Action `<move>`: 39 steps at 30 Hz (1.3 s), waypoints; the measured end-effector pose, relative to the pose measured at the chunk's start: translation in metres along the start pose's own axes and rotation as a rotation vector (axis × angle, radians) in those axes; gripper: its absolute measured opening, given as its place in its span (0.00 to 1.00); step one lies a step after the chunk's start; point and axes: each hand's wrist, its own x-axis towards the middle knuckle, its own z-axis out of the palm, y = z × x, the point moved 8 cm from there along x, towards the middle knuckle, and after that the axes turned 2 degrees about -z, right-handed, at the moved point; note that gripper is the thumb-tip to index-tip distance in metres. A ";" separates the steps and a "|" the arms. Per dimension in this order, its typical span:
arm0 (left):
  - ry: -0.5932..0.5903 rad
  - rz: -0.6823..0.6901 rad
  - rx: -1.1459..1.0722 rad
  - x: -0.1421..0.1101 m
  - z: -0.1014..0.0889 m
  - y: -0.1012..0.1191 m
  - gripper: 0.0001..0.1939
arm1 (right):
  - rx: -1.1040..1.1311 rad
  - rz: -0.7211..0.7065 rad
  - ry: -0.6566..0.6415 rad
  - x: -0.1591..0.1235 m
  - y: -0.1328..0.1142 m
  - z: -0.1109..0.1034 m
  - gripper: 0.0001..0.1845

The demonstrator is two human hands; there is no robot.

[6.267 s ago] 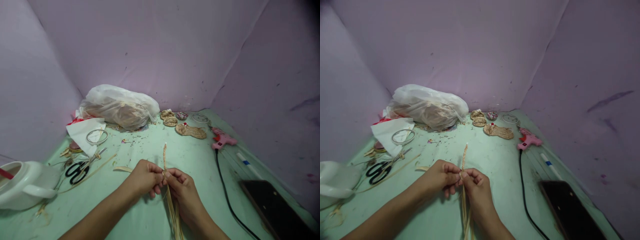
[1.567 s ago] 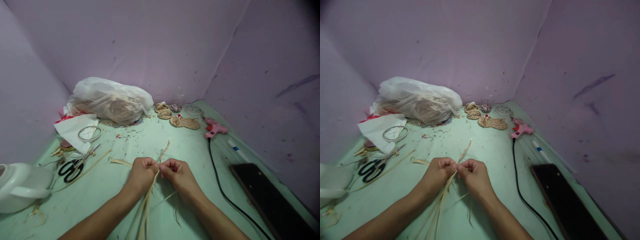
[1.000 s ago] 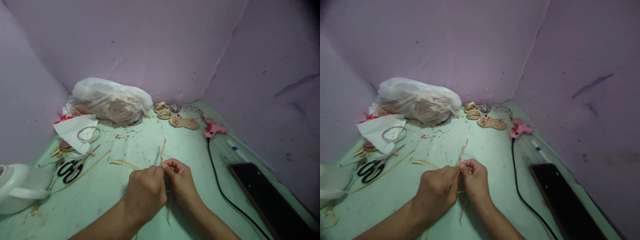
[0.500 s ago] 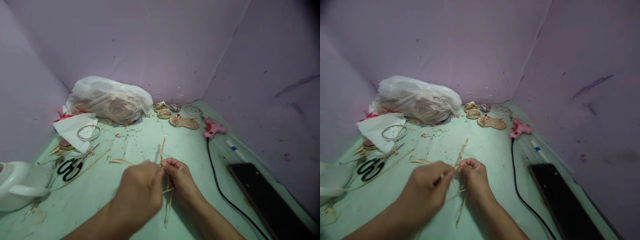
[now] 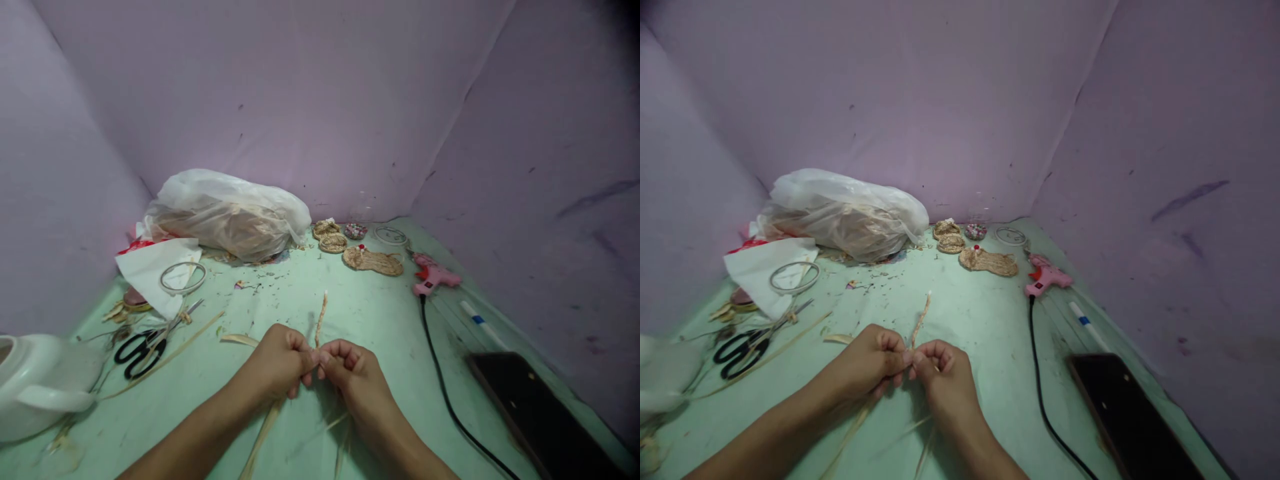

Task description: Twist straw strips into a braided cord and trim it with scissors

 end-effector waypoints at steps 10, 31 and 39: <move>-0.160 -0.053 -0.306 0.006 0.007 -0.009 0.10 | -0.125 -0.162 -0.040 -0.001 -0.023 0.001 0.10; 0.107 0.238 -0.036 0.006 -0.006 0.002 0.07 | -0.733 -0.331 -0.015 -0.004 -0.042 -0.014 0.09; 0.297 0.064 -0.318 0.008 -0.005 -0.020 0.06 | -0.954 -0.643 0.039 -0.034 -0.050 0.016 0.13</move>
